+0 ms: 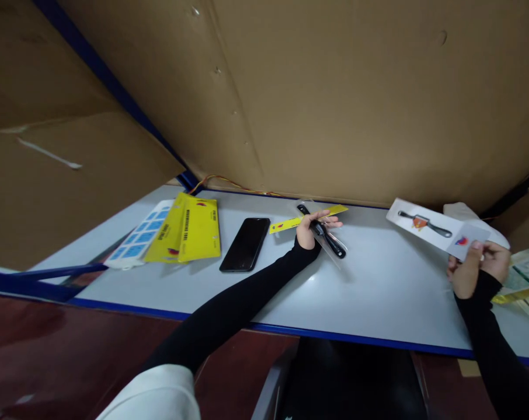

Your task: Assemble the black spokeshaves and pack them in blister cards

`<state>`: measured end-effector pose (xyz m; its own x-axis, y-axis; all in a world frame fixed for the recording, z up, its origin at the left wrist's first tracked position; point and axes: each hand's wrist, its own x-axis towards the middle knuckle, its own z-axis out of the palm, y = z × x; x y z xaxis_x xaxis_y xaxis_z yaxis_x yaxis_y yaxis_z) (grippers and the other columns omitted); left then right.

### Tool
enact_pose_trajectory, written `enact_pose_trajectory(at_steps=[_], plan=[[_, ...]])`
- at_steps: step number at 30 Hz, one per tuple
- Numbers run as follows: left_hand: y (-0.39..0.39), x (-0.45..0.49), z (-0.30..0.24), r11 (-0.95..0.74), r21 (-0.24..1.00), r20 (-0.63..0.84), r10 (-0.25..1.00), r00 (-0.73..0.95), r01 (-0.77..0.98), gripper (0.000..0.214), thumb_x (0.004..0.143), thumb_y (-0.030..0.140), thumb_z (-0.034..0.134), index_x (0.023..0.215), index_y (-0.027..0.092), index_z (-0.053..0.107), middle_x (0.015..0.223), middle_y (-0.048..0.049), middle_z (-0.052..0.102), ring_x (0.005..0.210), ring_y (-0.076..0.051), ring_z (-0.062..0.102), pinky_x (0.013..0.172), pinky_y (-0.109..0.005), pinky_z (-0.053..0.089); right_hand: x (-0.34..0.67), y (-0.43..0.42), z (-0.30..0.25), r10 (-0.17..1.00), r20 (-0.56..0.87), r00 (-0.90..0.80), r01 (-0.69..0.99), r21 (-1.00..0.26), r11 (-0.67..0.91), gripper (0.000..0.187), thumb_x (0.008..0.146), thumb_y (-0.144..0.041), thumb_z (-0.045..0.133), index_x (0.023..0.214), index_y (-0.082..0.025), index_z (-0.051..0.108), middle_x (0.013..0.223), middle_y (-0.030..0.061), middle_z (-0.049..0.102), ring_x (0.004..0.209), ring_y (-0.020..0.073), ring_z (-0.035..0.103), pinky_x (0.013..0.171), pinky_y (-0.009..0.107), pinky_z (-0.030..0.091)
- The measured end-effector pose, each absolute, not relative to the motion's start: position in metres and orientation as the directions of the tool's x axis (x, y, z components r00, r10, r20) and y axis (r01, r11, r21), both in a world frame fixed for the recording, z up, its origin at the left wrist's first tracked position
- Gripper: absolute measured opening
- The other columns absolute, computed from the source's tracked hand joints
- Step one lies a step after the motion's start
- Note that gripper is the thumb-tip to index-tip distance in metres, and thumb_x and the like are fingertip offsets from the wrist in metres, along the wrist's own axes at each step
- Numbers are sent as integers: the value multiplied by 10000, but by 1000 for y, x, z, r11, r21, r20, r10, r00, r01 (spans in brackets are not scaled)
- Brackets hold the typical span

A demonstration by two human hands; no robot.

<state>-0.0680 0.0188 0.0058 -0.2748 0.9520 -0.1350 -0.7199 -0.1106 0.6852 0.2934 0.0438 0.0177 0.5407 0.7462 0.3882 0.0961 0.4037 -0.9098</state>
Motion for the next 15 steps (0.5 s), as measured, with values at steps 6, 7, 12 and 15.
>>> enact_pose_trajectory(at_steps=[6, 7, 12, 15], plan=[[3, -46, 0, -12, 754, -111, 983, -146, -657, 439, 730, 446, 722, 1020, 117, 698, 841, -180, 769, 855, -419, 789, 494, -388, 572, 293, 51, 18, 928, 201, 314, 283, -953, 111, 555, 770, -749, 757, 893, -261, 523, 733, 69, 637, 547, 280, 676, 428, 388, 523], [2, -43, 0, -10, 774, -109, 983, -148, -634, 459, 731, 462, 729, 1034, 119, 690, 836, -174, 768, 846, -416, 788, 487, -387, 571, 292, 45, 17, 908, 260, 329, 408, -906, 111, 553, 786, -738, 751, 948, -238, 578, 843, 131, 669, 623, 296, 692, 481, 413, 550], [-1, -35, 6, 2, 858, -129, 969, -211, -513, 470, 726, 498, 775, 1000, 132, 666, 726, -133, 743, 693, -371, 767, 477, -367, 546, 227, 3, 11, 868, 485, 105, 714, -645, 274, 660, 808, -696, 760, 1184, -160, 677, 1262, 252, 583, 777, 270, 670, 675, 453, 604], [1, -37, 13, 49, 916, -180, 937, -299, -397, 397, 748, 502, 832, 874, 168, 657, 569, -63, 674, 473, -267, 675, 459, -310, 482, 152, -2, 16, 970, 27, -243, 326, -939, 108, 606, 921, -755, 584, 1156, -199, 638, 1076, 129, 665, 763, 216, 687, 609, 349, 608]])
